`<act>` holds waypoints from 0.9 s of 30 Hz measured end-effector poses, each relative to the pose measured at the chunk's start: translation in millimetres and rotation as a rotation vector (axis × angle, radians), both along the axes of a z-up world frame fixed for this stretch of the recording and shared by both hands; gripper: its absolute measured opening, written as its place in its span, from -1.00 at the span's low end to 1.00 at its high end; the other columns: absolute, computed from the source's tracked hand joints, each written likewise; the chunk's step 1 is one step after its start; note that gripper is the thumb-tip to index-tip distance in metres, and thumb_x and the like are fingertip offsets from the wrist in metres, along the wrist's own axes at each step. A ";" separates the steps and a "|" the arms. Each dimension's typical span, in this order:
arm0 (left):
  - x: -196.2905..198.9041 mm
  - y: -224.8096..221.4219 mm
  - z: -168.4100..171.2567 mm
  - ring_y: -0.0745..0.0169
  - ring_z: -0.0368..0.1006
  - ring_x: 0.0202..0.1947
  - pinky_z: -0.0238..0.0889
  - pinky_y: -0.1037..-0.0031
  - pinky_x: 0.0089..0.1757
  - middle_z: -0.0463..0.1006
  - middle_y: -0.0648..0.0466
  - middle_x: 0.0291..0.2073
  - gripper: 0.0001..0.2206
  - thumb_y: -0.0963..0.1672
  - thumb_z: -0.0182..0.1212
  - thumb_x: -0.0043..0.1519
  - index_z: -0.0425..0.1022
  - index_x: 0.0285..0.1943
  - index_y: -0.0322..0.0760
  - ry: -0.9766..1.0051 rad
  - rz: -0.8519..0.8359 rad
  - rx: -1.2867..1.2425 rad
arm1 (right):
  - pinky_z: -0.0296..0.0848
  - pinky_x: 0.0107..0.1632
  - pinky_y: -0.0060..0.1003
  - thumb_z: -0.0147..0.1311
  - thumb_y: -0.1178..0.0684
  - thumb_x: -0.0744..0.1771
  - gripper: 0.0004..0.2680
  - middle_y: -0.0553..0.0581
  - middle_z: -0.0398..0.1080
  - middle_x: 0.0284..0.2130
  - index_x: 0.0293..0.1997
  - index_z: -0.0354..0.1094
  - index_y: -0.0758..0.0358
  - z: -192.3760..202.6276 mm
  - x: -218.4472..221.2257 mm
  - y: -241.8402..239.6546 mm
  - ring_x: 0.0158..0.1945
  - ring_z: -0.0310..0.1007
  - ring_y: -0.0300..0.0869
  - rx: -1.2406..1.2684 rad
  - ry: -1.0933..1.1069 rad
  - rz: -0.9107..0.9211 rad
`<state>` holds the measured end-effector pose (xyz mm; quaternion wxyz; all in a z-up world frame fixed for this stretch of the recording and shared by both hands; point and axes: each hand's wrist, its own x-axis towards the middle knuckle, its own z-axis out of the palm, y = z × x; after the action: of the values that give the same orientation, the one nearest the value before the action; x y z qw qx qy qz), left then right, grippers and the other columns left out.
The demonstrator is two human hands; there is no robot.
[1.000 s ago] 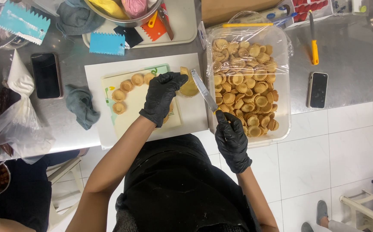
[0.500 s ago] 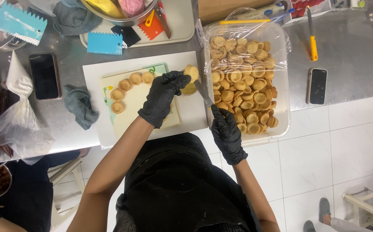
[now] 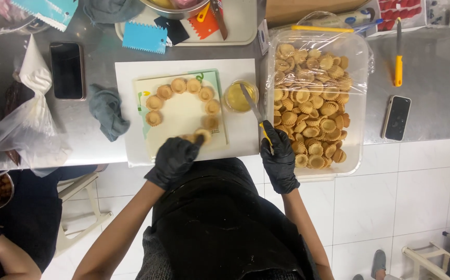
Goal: Applying a liquid coating to the interior of small tart shells and arranging them on a tray.
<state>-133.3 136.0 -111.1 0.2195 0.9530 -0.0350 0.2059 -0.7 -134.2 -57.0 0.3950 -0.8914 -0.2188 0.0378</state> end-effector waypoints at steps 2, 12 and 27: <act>-33.4 23.5 -22.0 0.00 0.36 -0.41 0.26 0.17 -0.37 0.40 0.07 -0.48 -0.88 -0.16 0.30 0.17 0.52 -0.14 -0.13 0.038 0.161 0.013 | 0.47 -0.05 -0.21 0.08 0.29 0.34 -0.59 0.17 0.40 -0.08 0.37 0.30 0.03 3.5 -1.4 5.9 -0.10 0.46 -0.06 -0.004 -0.024 0.005; -66.9 48.1 -68.3 -0.13 0.34 -0.46 0.24 0.09 -0.42 0.39 -0.06 -0.49 -0.82 -0.10 0.32 0.23 0.42 -0.33 -0.21 0.158 0.415 0.076 | 0.47 0.06 -0.17 0.08 0.29 0.35 -0.61 0.23 0.39 0.01 0.36 0.31 0.13 -2.0 -3.3 14.3 0.04 0.47 0.03 -0.028 -0.139 0.027; -56.5 51.0 -40.3 -0.01 0.38 -0.33 0.32 0.18 -0.33 0.40 0.05 -0.31 -0.65 -0.12 0.25 0.11 0.59 0.12 -0.06 0.422 0.269 0.179 | 0.50 0.01 -0.18 0.10 0.28 0.33 -0.60 0.20 0.42 0.00 0.34 0.33 0.08 0.1 -4.2 13.6 -0.02 0.50 0.01 -0.042 -0.143 0.005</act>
<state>-189.8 187.0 -151.4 0.1071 0.9866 0.1206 0.0262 -4.9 -120.6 -56.8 0.3595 -0.8994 -0.2479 -0.0204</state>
